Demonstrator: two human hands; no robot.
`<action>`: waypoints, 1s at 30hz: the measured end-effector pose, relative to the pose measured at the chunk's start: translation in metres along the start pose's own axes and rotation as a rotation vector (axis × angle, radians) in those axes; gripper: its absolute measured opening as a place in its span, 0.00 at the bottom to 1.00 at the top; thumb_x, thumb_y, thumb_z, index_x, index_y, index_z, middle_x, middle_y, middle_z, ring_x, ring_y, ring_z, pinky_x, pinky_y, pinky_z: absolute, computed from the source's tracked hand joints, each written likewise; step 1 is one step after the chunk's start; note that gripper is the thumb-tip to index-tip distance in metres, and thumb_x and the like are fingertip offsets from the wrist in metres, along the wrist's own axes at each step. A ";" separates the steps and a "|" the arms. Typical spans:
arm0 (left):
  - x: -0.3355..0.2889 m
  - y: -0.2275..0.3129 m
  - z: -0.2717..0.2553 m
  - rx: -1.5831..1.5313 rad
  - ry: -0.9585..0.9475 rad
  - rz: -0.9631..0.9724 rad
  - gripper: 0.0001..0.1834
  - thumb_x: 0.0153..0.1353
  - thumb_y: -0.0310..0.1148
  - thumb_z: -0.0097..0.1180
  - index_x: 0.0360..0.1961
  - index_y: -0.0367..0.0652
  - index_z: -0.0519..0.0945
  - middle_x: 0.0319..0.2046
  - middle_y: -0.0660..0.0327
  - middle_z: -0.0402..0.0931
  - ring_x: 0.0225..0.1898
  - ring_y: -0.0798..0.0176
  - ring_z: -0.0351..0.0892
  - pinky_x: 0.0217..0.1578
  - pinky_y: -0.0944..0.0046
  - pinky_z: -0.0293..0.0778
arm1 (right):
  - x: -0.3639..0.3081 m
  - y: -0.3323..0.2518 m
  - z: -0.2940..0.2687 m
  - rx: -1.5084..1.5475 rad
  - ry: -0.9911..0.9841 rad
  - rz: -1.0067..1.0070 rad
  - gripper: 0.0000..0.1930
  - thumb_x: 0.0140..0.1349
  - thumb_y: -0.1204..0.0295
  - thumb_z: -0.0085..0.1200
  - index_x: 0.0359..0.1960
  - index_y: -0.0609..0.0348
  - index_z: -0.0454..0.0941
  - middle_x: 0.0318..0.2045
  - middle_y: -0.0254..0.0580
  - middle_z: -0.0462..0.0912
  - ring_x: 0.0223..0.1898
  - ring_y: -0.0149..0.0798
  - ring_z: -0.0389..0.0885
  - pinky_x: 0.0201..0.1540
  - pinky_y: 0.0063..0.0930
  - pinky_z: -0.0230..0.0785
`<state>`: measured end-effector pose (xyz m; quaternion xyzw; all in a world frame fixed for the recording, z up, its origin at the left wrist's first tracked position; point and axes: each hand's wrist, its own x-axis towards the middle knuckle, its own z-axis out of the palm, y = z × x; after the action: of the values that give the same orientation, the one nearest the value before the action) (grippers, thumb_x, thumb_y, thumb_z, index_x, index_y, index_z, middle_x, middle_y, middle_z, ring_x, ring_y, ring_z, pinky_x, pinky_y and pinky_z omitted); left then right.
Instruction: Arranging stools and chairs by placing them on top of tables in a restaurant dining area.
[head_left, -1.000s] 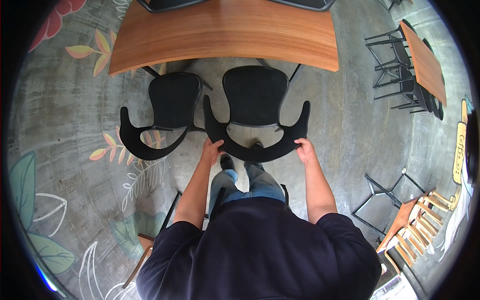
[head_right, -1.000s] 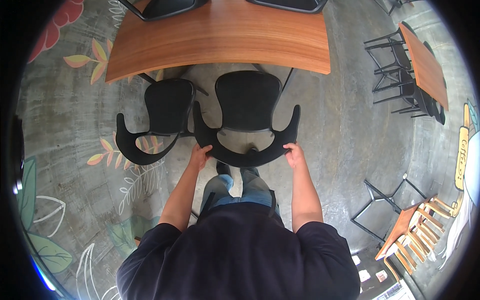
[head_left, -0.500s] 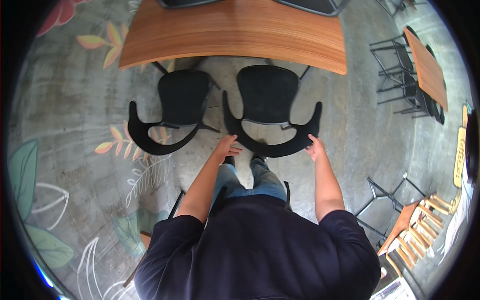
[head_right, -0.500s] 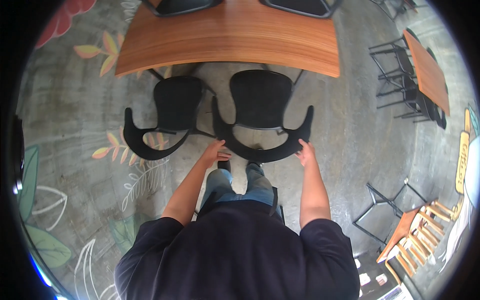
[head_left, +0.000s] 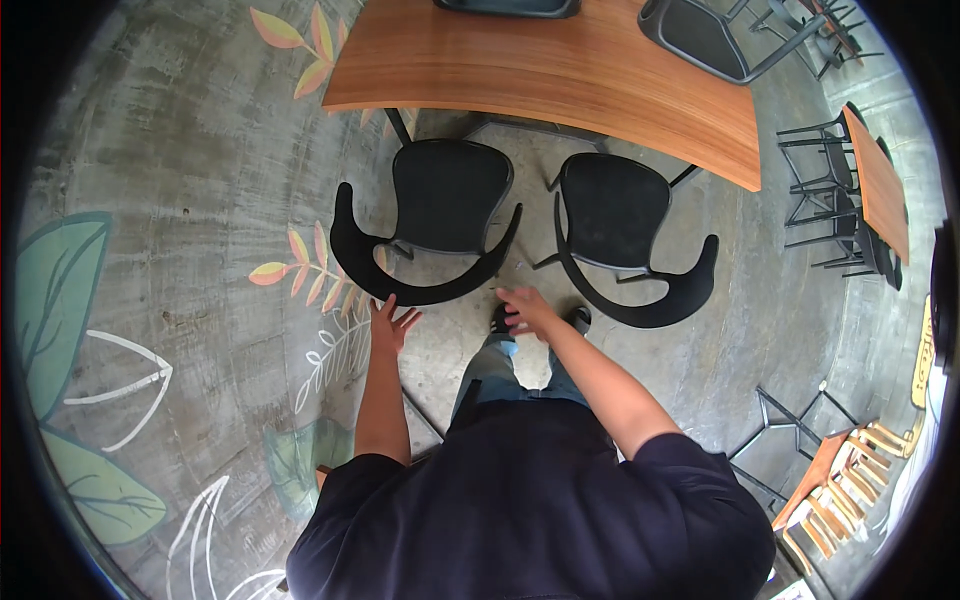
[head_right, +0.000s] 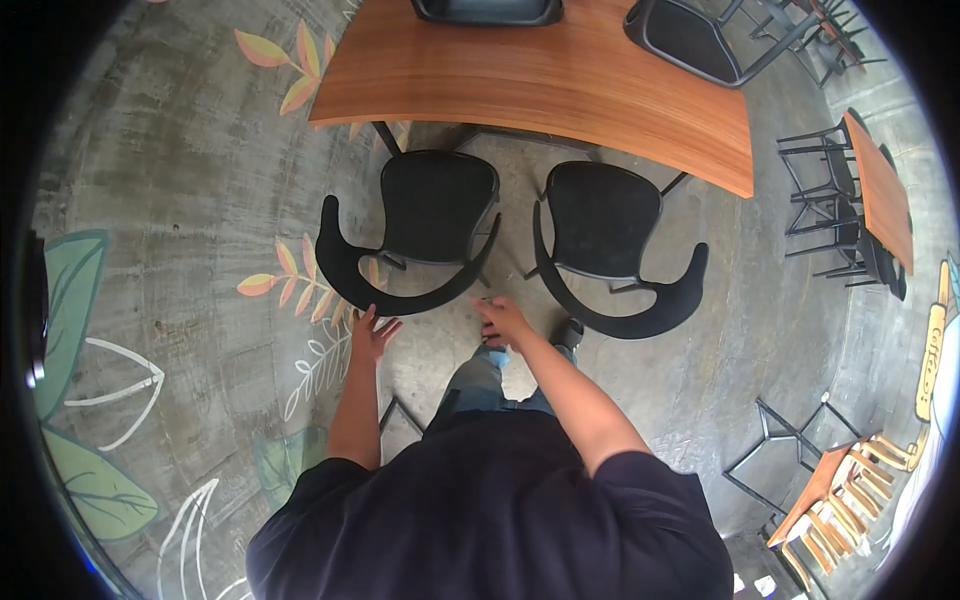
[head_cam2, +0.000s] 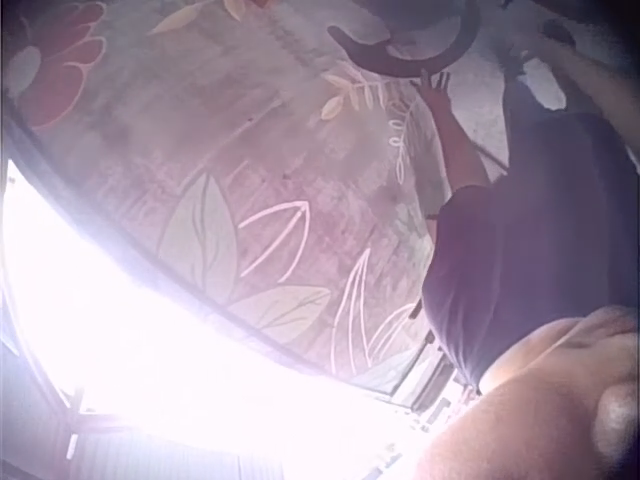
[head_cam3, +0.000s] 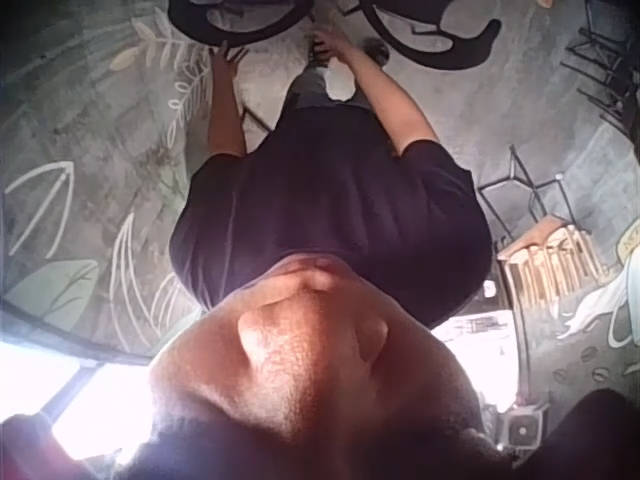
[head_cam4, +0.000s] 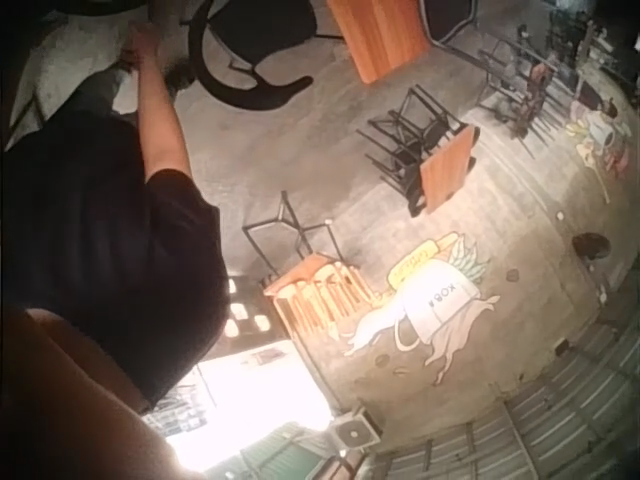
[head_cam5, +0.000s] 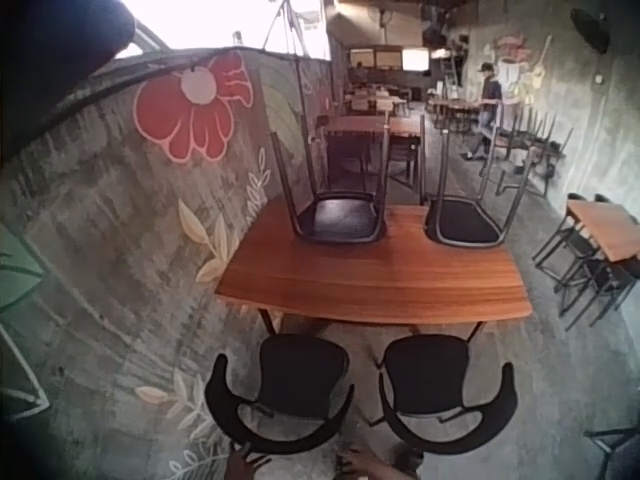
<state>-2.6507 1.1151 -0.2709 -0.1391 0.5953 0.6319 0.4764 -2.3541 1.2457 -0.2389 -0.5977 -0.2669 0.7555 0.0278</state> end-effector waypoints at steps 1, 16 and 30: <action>0.014 0.005 0.000 0.011 0.033 -0.021 0.37 0.55 0.29 0.62 0.63 0.45 0.57 0.61 0.50 0.58 0.54 0.38 0.69 0.52 0.39 0.72 | 0.016 -0.013 0.012 -0.003 -0.013 -0.036 0.37 0.51 0.48 0.63 0.55 0.58 0.61 0.48 0.52 0.73 0.36 0.51 0.80 0.35 0.42 0.76; 0.045 0.004 0.021 0.035 -0.264 -0.054 0.40 0.50 0.09 0.47 0.63 0.51 0.55 0.49 0.48 0.70 0.43 0.45 0.79 0.38 0.47 0.83 | 0.098 -0.019 0.026 0.543 -0.045 -0.148 0.15 0.63 0.77 0.44 0.52 0.60 0.65 0.46 0.51 0.77 0.44 0.53 0.80 0.49 0.57 0.73; 0.086 -0.025 0.018 0.022 -0.156 -0.046 0.25 0.52 0.15 0.53 0.53 0.44 0.70 0.49 0.51 0.71 0.46 0.47 0.75 0.39 0.42 0.79 | -0.018 0.037 -0.035 -0.466 -0.132 -0.327 0.17 0.62 0.64 0.50 0.50 0.57 0.73 0.29 0.37 0.80 0.30 0.30 0.77 0.28 0.27 0.69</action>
<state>-2.6686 1.1646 -0.3460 -0.0981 0.5599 0.6232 0.5372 -2.3065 1.2205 -0.2441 -0.4866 -0.5272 0.6966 -0.0060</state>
